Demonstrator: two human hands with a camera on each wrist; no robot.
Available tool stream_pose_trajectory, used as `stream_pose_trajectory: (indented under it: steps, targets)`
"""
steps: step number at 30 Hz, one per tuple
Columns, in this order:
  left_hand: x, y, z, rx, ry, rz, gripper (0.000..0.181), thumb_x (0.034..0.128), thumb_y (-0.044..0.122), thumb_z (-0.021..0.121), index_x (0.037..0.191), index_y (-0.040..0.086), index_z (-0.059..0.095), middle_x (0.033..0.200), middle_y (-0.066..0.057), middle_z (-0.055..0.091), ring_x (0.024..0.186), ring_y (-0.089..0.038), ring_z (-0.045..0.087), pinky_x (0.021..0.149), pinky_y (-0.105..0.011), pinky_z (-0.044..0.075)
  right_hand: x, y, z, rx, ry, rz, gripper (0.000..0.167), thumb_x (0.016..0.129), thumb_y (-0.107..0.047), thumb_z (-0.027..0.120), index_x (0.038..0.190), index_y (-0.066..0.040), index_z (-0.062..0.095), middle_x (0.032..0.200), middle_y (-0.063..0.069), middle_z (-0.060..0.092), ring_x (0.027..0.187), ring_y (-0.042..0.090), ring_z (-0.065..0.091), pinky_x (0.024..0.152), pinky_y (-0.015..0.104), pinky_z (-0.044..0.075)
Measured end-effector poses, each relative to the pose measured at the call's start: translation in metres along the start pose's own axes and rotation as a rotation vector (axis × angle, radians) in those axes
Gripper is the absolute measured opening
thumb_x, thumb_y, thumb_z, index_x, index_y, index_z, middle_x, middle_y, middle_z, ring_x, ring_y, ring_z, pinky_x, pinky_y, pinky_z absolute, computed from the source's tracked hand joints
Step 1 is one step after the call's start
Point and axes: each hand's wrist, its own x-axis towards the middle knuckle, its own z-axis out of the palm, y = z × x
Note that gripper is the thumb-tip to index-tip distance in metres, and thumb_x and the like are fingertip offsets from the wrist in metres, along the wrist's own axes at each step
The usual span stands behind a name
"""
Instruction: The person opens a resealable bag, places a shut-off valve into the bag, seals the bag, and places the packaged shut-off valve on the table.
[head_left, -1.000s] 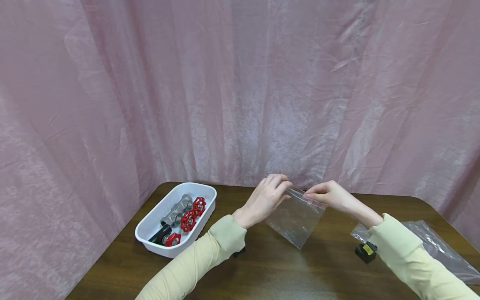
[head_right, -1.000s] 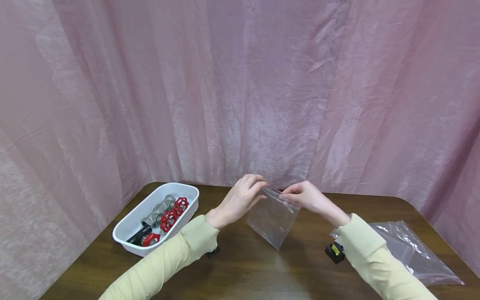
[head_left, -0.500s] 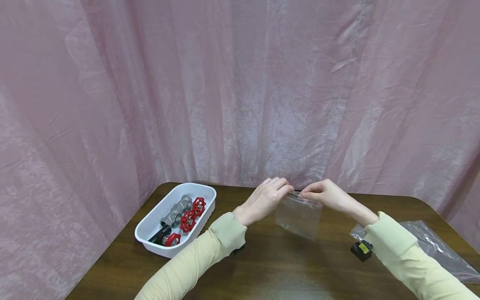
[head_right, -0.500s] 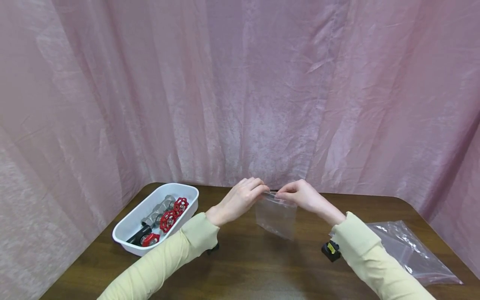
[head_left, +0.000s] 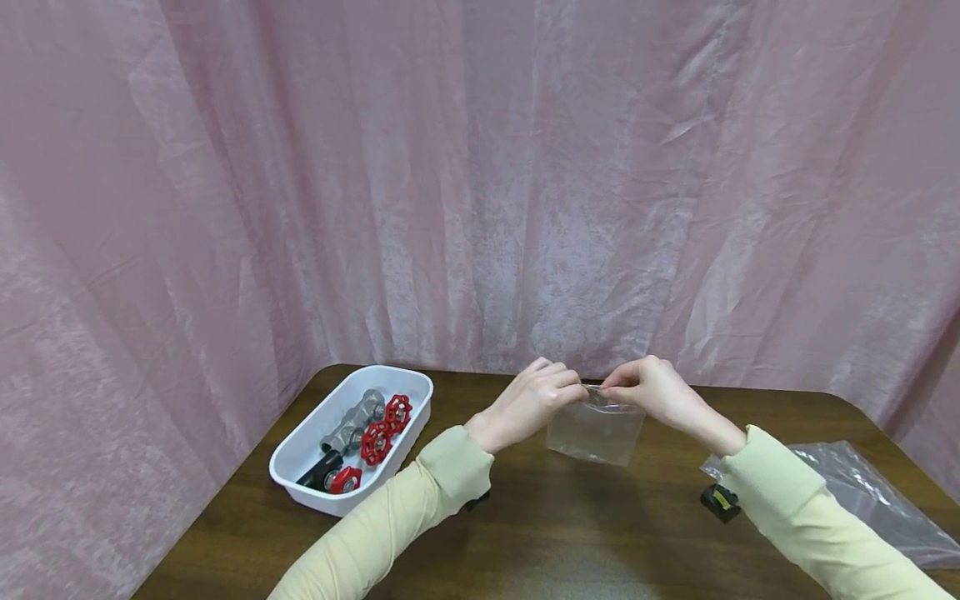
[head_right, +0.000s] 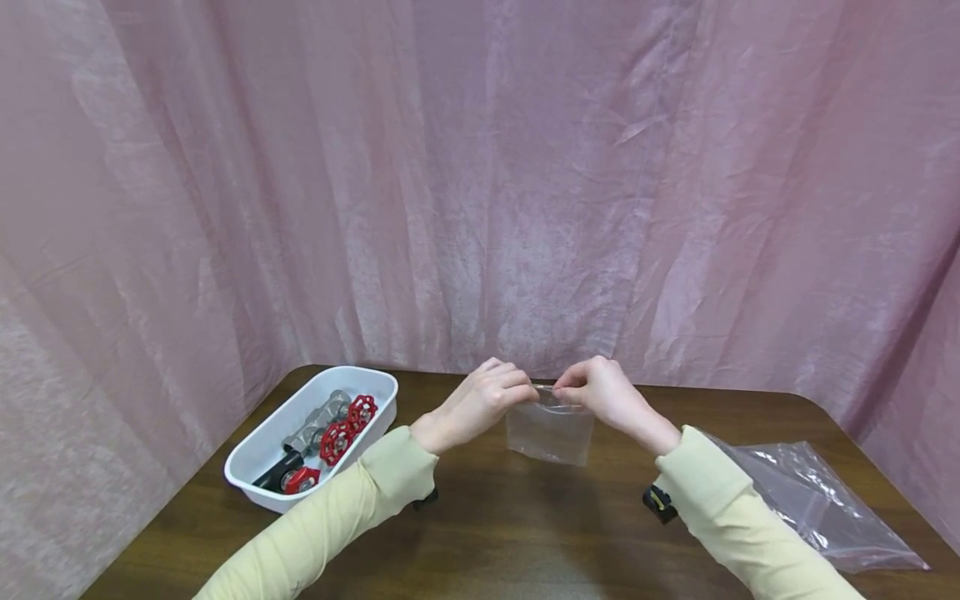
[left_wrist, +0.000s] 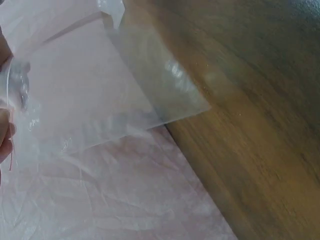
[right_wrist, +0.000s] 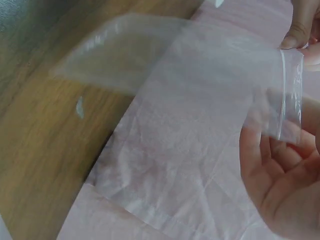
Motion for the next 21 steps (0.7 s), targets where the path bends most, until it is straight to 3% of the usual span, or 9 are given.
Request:
stream_pose_trajectory:
  steps: [5,11,18,21]
  targets:
    - [0.002,0.005,-0.001,0.001,-0.041,0.049,0.015,0.0795,0.007,0.065,0.088,0.019,0.066,0.083,0.01,0.056,0.08,-0.008,0.05,0.074,-0.023,0.033,0.004,-0.003,0.001,-0.119,0.131,0.019,0.003,0.078,-0.006,0.069,0.08,-0.005,0.07,0.067,-0.003,0.062,0.057,0.011,0.051,0.051,0.03,0.04]
    - [0.003,0.009,-0.002,-0.11,-0.053,0.101,0.031,0.0772,-0.009,0.059,0.088,0.019,0.067,0.083,0.011,0.055,0.078,-0.008,0.048,0.071,-0.019,0.032,0.009,-0.004,0.004,-0.281,0.232,0.023,0.004,0.079,-0.007,0.068,0.082,-0.007,0.07,0.071,0.003,0.063,0.056,0.018,0.053,0.046,0.035,0.04]
    - [0.008,0.015,-0.002,-0.326,-0.048,0.111,0.03,0.0793,-0.011,0.056,0.086,0.015,0.068,0.081,0.01,0.054,0.074,-0.005,0.041,0.07,-0.012,0.031,0.008,0.001,0.017,-0.513,0.276,-0.128,0.007,0.075,-0.005,0.068,0.076,-0.012,0.069,0.077,0.002,0.06,0.068,0.031,0.059,0.048,0.045,0.044]
    - [0.011,0.017,-0.002,-0.335,-0.063,0.119,0.027,0.0811,-0.008,0.057,0.087,0.015,0.068,0.08,0.011,0.053,0.074,-0.004,0.04,0.071,-0.011,0.031,0.008,0.004,0.022,-0.548,0.272,-0.182,0.016,0.075,0.002,0.065,0.072,-0.014,0.067,0.075,0.0,0.056,0.067,0.029,0.058,0.048,0.044,0.044]
